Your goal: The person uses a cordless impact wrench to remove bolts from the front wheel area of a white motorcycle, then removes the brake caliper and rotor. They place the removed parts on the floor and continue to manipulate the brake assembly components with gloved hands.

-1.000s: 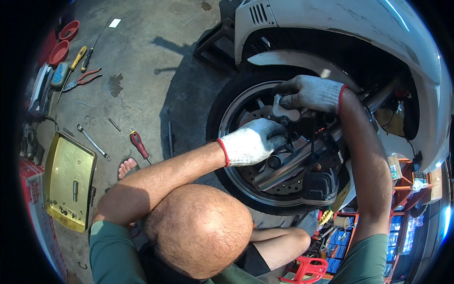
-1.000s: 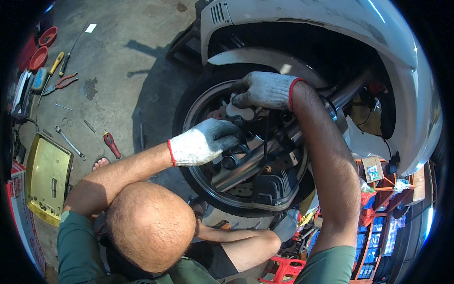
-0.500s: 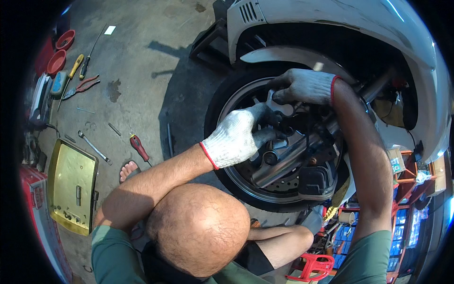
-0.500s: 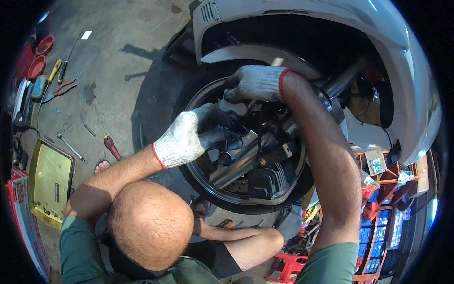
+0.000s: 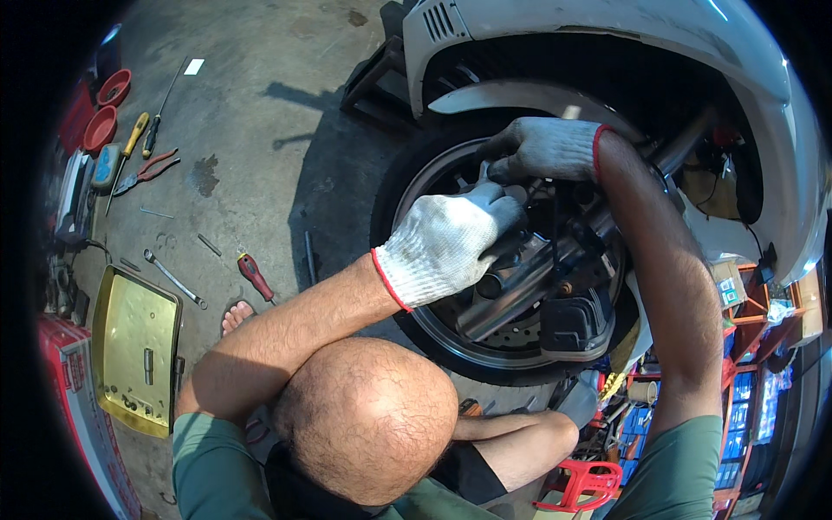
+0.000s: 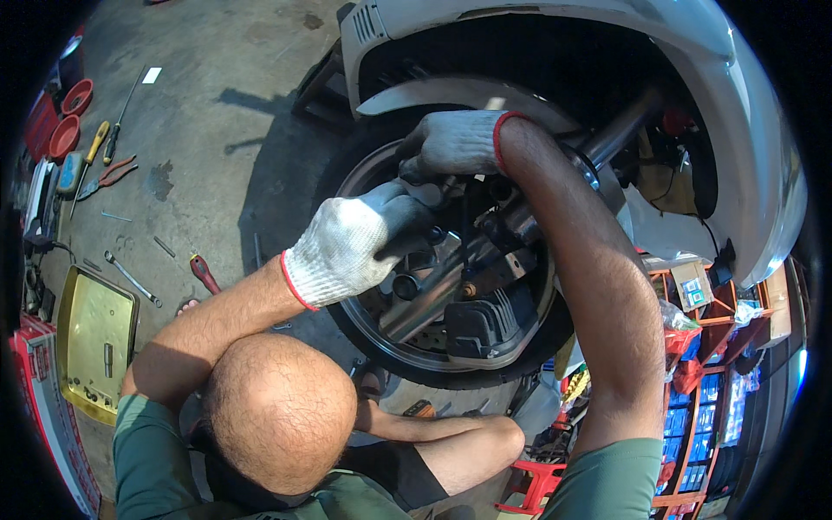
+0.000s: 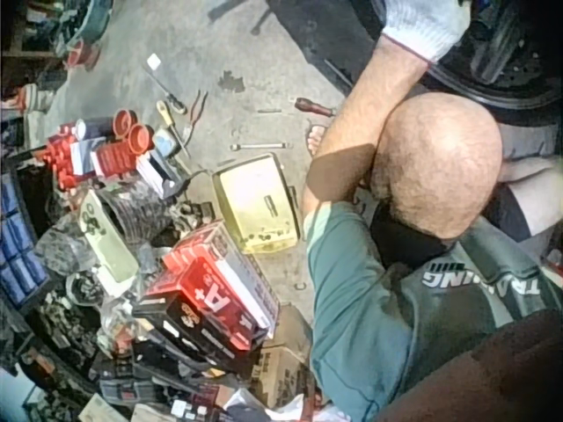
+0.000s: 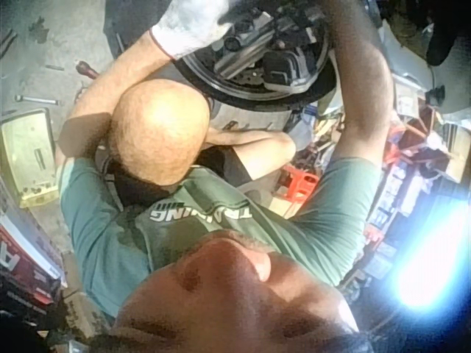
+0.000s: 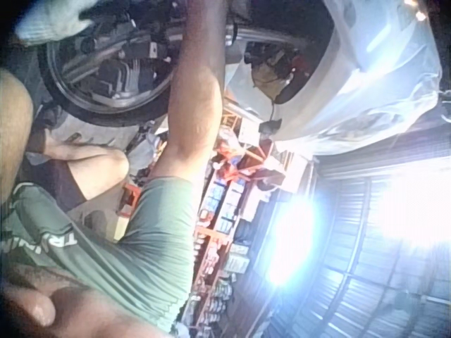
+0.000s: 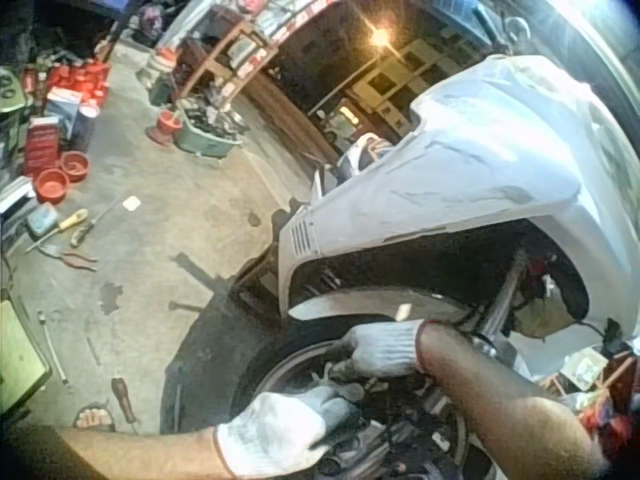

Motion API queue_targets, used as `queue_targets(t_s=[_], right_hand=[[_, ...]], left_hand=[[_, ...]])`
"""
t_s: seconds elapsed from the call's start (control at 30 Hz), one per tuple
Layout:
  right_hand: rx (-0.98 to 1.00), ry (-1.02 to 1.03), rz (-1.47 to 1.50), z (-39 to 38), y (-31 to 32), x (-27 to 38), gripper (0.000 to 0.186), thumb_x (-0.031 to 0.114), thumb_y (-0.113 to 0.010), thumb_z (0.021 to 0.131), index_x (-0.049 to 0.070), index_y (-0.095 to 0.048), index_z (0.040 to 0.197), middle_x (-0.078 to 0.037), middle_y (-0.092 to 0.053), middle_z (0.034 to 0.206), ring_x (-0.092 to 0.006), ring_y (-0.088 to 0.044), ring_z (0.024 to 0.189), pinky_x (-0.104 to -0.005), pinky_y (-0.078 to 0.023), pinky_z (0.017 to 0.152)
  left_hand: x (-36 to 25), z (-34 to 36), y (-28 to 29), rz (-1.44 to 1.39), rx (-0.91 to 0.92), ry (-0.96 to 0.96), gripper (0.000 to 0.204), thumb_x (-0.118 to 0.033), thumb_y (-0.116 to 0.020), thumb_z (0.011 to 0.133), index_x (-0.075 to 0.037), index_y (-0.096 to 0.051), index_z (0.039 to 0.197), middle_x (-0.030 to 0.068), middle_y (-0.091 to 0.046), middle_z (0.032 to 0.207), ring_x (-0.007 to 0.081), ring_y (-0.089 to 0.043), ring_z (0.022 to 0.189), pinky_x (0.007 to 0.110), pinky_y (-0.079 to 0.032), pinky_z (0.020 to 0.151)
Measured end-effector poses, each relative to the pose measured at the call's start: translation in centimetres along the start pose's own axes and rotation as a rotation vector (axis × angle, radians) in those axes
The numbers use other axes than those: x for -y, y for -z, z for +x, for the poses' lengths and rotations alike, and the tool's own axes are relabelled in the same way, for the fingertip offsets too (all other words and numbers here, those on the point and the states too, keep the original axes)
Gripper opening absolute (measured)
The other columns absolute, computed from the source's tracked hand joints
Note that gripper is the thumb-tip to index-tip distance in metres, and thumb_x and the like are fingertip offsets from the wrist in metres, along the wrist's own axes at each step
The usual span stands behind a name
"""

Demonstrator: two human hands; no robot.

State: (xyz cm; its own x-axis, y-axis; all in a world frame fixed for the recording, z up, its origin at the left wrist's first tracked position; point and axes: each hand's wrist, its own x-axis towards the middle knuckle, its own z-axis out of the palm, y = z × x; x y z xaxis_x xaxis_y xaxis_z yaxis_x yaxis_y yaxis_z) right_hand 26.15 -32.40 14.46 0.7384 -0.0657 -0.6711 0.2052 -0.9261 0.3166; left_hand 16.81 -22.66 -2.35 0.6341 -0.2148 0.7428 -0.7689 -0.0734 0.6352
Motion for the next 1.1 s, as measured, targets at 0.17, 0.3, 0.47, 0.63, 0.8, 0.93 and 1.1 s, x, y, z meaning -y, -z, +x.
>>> queue_targets(t_s=[0.17, 0.3, 0.47, 0.63, 0.8, 0.93, 1.1], right_hand=[[-0.038, 0.016, -0.049, 0.0, -0.7, -1.4, 0.049, 0.040, -0.059, 0.101, 0.013, -0.063, 0.142, -0.012, -0.070, 0.131, -0.0235, -0.070, 0.113, -0.0409, -0.052, 0.104], [0.025, 0.030, -0.041, 0.1, 0.0, -1.0, 0.048, 0.040, -0.058, 0.101, 0.014, -0.063, 0.142, -0.011, -0.070, 0.131, -0.0232, -0.069, 0.115, -0.0409, -0.051, 0.105], [0.023, -0.011, 0.003, -0.5, 0.1, -0.4, 0.048, 0.040, -0.059, 0.101, 0.015, -0.063, 0.142, -0.011, -0.070, 0.130, -0.0230, -0.068, 0.115, -0.0410, -0.050, 0.106], [0.004, 0.031, -0.020, -0.9, -0.1, -0.9, 0.047, 0.039, -0.059, 0.101, 0.016, -0.063, 0.141, -0.010, -0.071, 0.129, -0.0226, -0.069, 0.114, -0.0404, -0.050, 0.106], [0.028, 0.038, -0.025, -0.5, 0.2, -0.9, 0.047, 0.039, -0.061, 0.100, 0.017, -0.064, 0.140, -0.010, -0.071, 0.129, -0.0225, -0.069, 0.113, -0.0393, -0.050, 0.106], [0.018, 0.022, 0.005, -0.6, 0.0, -0.8, 0.046, 0.039, -0.061, 0.099, 0.018, -0.065, 0.140, -0.009, -0.072, 0.126, -0.0220, -0.069, 0.111, -0.0384, -0.052, 0.102], [0.036, 0.038, 0.002, -0.8, 0.1, -0.9, 0.046, 0.040, -0.061, 0.099, 0.018, -0.066, 0.138, -0.008, -0.074, 0.123, -0.0221, -0.070, 0.106, -0.0386, -0.053, 0.098]], left_hand=[[-0.7, 1.4, -0.6, 0.015, 0.047, -0.120, 0.040, -0.013, -0.079, 0.075, -0.001, -0.067, 0.112, 0.0148, -0.067, 0.096, 0.0323, -0.071, 0.081, 0.038, -0.058, 0.066], [-0.7, 1.7, 0.0, -0.038, 0.098, -0.088, 0.036, -0.012, -0.077, 0.078, -0.002, -0.066, 0.111, 0.0165, -0.068, 0.099, 0.0343, -0.071, 0.087, 0.041, -0.059, 0.074], [-0.5, 1.7, -0.1, -0.166, 0.121, 0.043, 0.044, -0.010, -0.078, 0.077, 0.000, -0.066, 0.118, 0.0201, -0.070, 0.105, 0.0376, -0.070, 0.097, 0.044, -0.057, 0.086], [-0.4, 1.8, 0.0, -0.201, 0.172, 0.106, 0.044, -0.013, -0.079, 0.080, 0.000, -0.065, 0.120, 0.0204, -0.070, 0.104, 0.0376, -0.070, 0.097, 0.043, -0.057, 0.086], [-0.4, 1.6, -0.1, -0.231, 0.173, 0.119, 0.043, -0.015, -0.079, 0.084, -0.001, -0.064, 0.121, 0.0207, -0.070, 0.104, 0.0373, -0.070, 0.096, 0.044, -0.057, 0.083], [-0.9, 2.4, 0.0, -0.274, 0.287, 0.230, 0.042, -0.014, -0.078, 0.086, 0.000, -0.064, 0.123, 0.0204, -0.071, 0.105, 0.0348, -0.071, 0.096, 0.042, -0.057, 0.084], [-1.7, 0.3, -0.3, -0.549, 0.136, 0.517, 0.034, -0.015, -0.076, 0.092, -0.001, -0.066, 0.122, 0.0172, -0.074, 0.106, 0.0248, -0.073, 0.100, 0.035, -0.057, 0.088]])
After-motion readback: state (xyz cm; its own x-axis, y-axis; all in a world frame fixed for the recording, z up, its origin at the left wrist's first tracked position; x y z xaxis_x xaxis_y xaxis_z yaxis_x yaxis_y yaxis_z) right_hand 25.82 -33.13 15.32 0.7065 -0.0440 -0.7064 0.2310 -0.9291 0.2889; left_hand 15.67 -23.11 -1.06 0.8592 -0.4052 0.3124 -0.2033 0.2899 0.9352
